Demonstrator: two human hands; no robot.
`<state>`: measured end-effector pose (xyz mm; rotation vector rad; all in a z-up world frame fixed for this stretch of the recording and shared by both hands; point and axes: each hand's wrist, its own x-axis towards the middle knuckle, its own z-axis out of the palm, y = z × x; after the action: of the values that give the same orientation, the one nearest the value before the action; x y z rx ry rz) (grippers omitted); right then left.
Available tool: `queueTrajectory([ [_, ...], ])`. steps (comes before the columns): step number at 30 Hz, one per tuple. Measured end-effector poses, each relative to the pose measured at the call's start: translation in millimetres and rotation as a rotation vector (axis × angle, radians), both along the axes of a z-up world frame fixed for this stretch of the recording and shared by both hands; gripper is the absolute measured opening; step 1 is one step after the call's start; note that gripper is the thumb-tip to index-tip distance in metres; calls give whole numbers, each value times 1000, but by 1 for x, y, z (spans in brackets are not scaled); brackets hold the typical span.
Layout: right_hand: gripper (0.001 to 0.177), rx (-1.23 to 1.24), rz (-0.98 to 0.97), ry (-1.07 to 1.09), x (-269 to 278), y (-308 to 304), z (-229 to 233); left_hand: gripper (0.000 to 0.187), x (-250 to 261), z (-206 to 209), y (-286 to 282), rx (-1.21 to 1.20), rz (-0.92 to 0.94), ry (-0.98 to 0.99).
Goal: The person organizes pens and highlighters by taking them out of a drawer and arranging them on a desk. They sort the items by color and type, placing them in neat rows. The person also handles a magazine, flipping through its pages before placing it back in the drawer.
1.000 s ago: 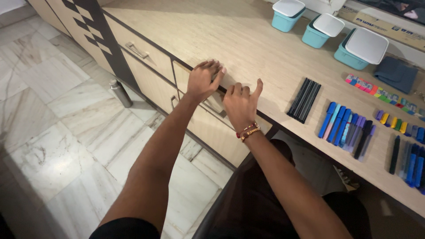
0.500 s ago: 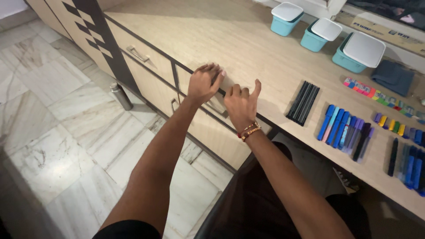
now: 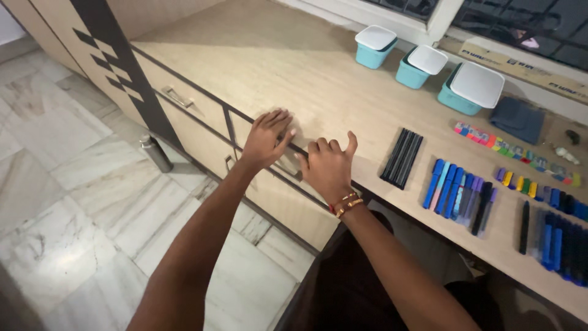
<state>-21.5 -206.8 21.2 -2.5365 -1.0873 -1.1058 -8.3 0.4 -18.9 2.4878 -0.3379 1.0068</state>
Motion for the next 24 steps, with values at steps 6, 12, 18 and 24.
queueTrajectory([
  [6, 22, 65, 12, 203, 11, -6, 6, 47, -10, -1, -3, 56, 3, -5],
  [12, 24, 162, 36, 344, 16, -2, 11, 44, -11, -7, -17, 33, 82, -187],
  [18, 27, 235, 228, 417, 19, 10, 0, 46, -9, -4, -9, -2, 54, -118],
  [24, 45, 274, 268, 429, 16, 13, -12, 43, -6, -13, -18, -41, 103, -195],
])
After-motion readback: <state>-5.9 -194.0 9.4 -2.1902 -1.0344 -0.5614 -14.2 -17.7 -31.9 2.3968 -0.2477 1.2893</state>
